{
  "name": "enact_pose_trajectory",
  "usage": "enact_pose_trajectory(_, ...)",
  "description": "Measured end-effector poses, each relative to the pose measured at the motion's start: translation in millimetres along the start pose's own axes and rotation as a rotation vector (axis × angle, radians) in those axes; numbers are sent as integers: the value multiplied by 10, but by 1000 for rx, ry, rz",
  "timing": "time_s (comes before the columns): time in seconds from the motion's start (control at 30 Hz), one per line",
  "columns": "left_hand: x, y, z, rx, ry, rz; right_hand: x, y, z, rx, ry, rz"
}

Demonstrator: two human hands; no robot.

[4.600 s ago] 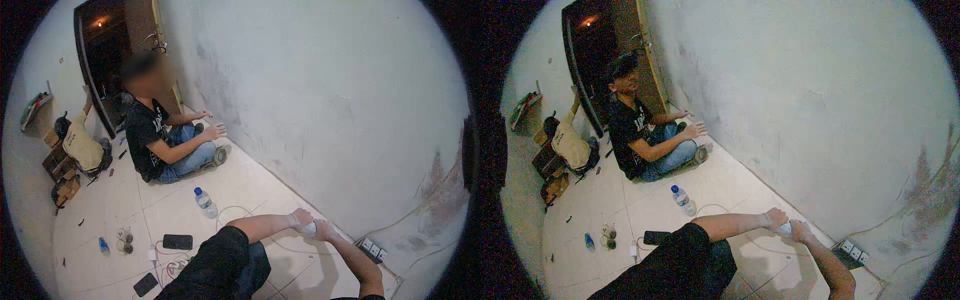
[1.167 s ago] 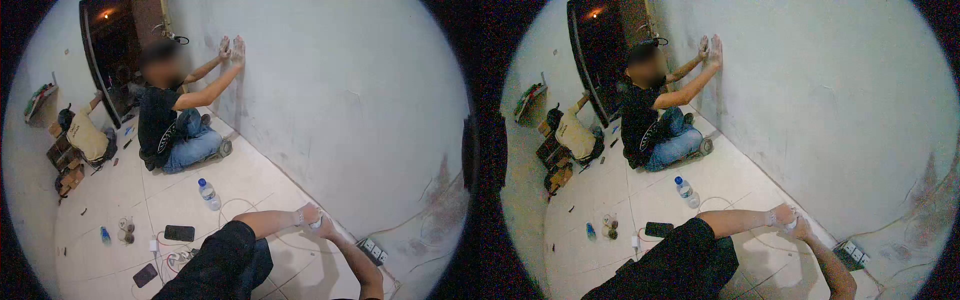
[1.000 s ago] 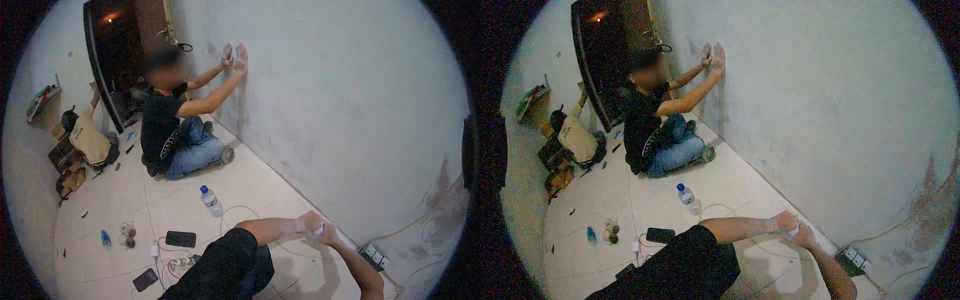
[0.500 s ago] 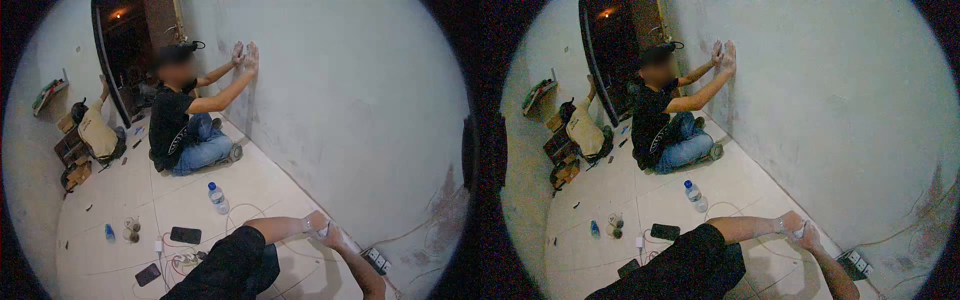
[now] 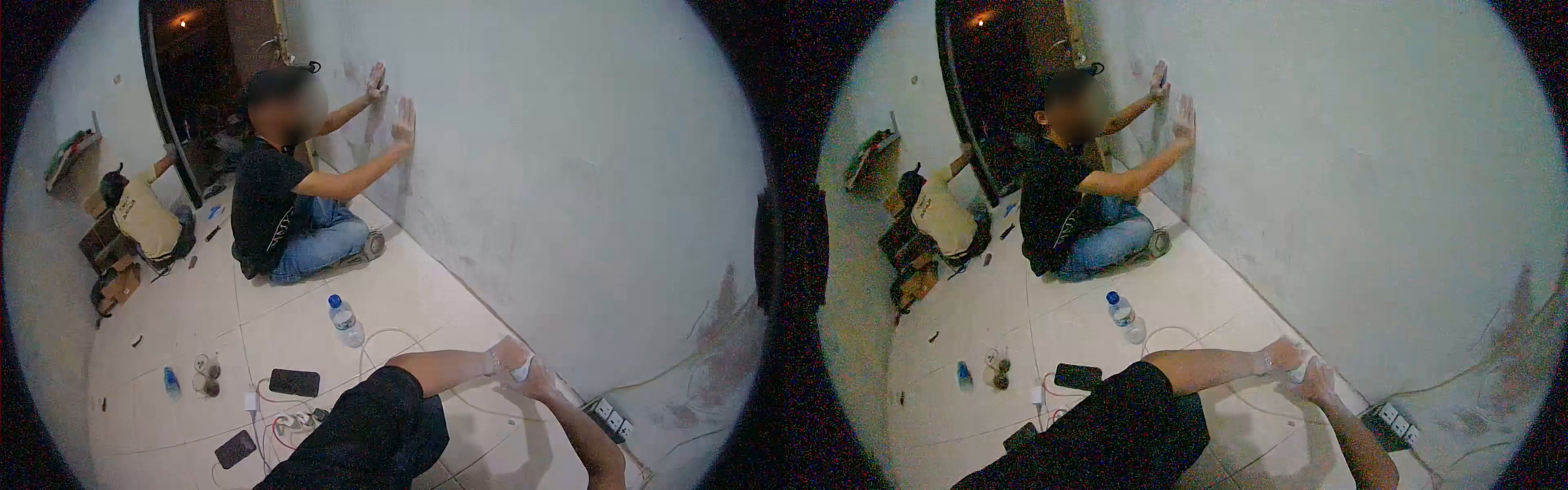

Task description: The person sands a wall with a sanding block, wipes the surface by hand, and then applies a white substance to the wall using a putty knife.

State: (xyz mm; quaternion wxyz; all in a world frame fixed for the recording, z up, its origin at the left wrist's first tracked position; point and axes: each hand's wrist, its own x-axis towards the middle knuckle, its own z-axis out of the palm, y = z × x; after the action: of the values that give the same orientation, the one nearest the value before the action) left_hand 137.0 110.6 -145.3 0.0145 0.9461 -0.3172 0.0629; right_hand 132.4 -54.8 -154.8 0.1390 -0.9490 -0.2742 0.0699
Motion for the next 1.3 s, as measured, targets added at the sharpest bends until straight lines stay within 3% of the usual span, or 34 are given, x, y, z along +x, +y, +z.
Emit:
enact_pose_trajectory(0.1, -20, 14, 6, 150, 178, 77, 64, 35, 44, 140, -5, 95)
enact_pose_trajectory(0.2, 58, 2, -31, 18, 74, 24, 68, 12, -72, 281, -76, 78)
enact_pose_trajectory(0.3, 50, 30, -115, 215, 59, 111, -112, -277, -319, 619, -70, 94)
enact_pose_trajectory(0.4, 48, 33, -146, 179, 135, 173, 26, -125, -155, 512, -77, 94)
enact_pose_trajectory(0.6, 113, -25, 146, 73, 67, 153, -52, -165, -110, 451, 18, 92)
enact_pose_trajectory(0.7, -4, 53, -124, 137, 107, 115, 51, 50, 214, 283, 172, 88)
enact_pose_trajectory(0.8, -84, 29, -263, -107, 144, 110, 7, 41, 190, 245, 132, 52)
enact_pose_trajectory(0.9, -36, 40, -195, -61, 151, 11, -160, -308, -224, 18, 117, 54)
enact_pose_trajectory(1.0, -41, 53, -202, -194, 197, -102, -170, -286, -206, 2, 115, -63)
enact_pose_trajectory(1.1, 40, -40, 177, -31, 77, -8, -100, -125, 39, -109, 201, -106)
enact_pose_trajectory(1.2, -93, 24, -363, -186, -37, 5, -101, -179, -56, -63, 142, -87)
enact_pose_trajectory(1.27, -85, -75, -69, -23, 6, 51, -75, -137, -24, -32, 91, -40)
enact_pose_trajectory(1.3, -50, -107, 64, 78, 134, 39, -40, -133, -40, -23, 67, -19)
